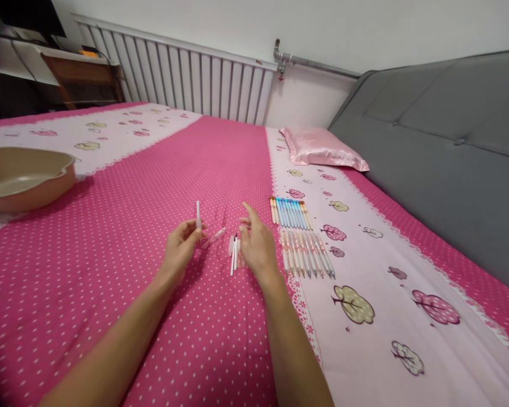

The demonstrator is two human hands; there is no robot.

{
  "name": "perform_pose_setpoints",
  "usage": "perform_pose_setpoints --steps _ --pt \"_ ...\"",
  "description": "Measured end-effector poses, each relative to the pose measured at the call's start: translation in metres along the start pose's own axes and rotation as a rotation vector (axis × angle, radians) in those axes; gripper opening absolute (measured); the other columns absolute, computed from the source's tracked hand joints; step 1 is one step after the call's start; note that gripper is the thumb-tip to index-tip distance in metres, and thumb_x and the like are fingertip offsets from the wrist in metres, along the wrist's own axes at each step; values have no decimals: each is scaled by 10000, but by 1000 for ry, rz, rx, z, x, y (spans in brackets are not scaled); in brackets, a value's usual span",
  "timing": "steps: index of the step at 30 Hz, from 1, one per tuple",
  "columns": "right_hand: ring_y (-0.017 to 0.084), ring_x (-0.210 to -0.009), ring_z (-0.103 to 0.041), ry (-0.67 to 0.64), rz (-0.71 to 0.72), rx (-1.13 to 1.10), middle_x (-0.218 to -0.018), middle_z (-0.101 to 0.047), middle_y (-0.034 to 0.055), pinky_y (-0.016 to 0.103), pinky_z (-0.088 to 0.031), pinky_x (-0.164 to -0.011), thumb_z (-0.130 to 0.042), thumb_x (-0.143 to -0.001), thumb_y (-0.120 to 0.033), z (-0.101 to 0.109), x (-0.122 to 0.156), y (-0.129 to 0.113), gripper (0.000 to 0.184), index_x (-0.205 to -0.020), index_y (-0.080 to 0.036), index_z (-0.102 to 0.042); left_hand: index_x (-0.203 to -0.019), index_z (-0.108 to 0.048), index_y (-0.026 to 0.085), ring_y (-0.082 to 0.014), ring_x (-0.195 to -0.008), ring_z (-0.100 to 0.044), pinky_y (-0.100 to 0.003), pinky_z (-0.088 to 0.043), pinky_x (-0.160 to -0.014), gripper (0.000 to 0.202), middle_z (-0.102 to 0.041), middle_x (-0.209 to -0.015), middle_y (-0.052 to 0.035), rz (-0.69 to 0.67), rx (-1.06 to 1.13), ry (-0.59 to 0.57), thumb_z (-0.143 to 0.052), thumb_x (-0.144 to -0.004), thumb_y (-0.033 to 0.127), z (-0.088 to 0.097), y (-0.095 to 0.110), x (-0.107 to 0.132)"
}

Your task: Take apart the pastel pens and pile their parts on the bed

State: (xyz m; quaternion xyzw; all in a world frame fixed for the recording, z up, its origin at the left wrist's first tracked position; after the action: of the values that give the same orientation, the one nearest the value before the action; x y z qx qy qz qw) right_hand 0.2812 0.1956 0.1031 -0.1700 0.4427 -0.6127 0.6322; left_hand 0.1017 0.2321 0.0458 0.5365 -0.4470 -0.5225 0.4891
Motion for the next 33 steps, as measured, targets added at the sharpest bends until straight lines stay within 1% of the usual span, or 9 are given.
perform_pose_setpoints --steps 2,5,11,14,17,22,26,29,33 --pt "213 -956 -628 -39 -51 87 -1060 -670 105 389 -470 -871 -448 -837 -140 -6 -1 12 464 -1295 -200 -493 -923 -598 178 -163 -806 -571 -292 -449 -705 187 -628 -918 -54 48 -37 57 -499 -778 243 9 -7 -3" --pt "213 -966 -626 -93 -57 191 -1088 -664 107 373 -464 -870 -438 -842 -143 -18 -1 22 422 -1250 -188 -537 -869 -590 181 -149 -716 -532 -272 -396 -639 166 -605 -822 -31 107 -93 68 -478 -749 208 12 -16 -4" --pt "232 -971 -622 -175 -24 225 -1072 -674 114 363 -458 -854 -414 -857 -143 -39 2 18 403 -1238 -159 -545 -736 -582 180 -134 -585 -467 -260 -328 -559 102 -559 -661 -7 164 -183 -78 -489 -728 220 -3 -30 -3" --pt "198 -888 -643 -225 -21 146 -1013 -690 91 325 -470 -801 -396 -870 -145 -50 6 13 393 -1232 -177 -548 -732 -602 173 -125 -565 -460 -252 -329 -554 106 -561 -643 -7 190 -146 -130 -502 -714 203 -10 -28 0" --pt "173 -752 -651 -312 -85 82 -856 -706 77 304 -473 -744 -391 -884 -168 -64 11 17 395 -1254 -154 -530 -717 -612 158 -111 -533 -447 -240 -329 -539 119 -552 -607 -2 236 -81 -136 -499 -681 149 -13 -24 5" --pt "162 -681 -637 -413 -101 63 -715 -690 49 285 -462 -701 -394 -874 -141 -80 16 15 398 -1244 -143 -540 -657 -606 138 -94 -463 -433 -229 -346 -509 147 -528 -518 8 313 118 -204 -475 -637 74 -26 -18 12" --pt "148 -637 -622 -362 -140 17 -665 -668 18 274 -459 -668 -416 -865 -153 -78 14 17 327 -1129 -180 -607 -663 -605 128 -84 -467 -453 -218 -357 -515 109 -550 -534 5 345 191 -191 -507 -667 79 -26 -24 12" --pt "133 -573 -609 -279 -209 -103 -663 -653 12 266 -464 -611 -404 -872 -220 -74 11 28 273 -1029 -178 -624 -744 -624 120 -104 -564 -543 -224 -399 -579 99 -618 -634 -31 363 229 -195 -530 -713 108 -25 -28 12" --pt "124 -534 -599 -142 -273 -341 -702 -651 9 247 -462 -524 -509 -797 -312 -65 7 43 169 -854 -188 -608 -845 -631 135 -123 -671 -595 -235 -420 -628 111 -664 -773 -56 298 249 -268 -555 -776 178 -31 -16 14"
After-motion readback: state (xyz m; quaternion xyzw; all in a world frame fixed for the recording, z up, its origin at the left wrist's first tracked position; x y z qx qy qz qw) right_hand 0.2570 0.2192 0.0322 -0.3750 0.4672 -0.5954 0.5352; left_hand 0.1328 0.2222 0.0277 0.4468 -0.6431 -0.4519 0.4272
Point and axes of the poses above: each hand's wrist, its own x-axis away from the middle knuckle, its own z-axis out of the back of the hand, y = z × x, the point moved 9 cm from there along -x, towards the middle knuckle
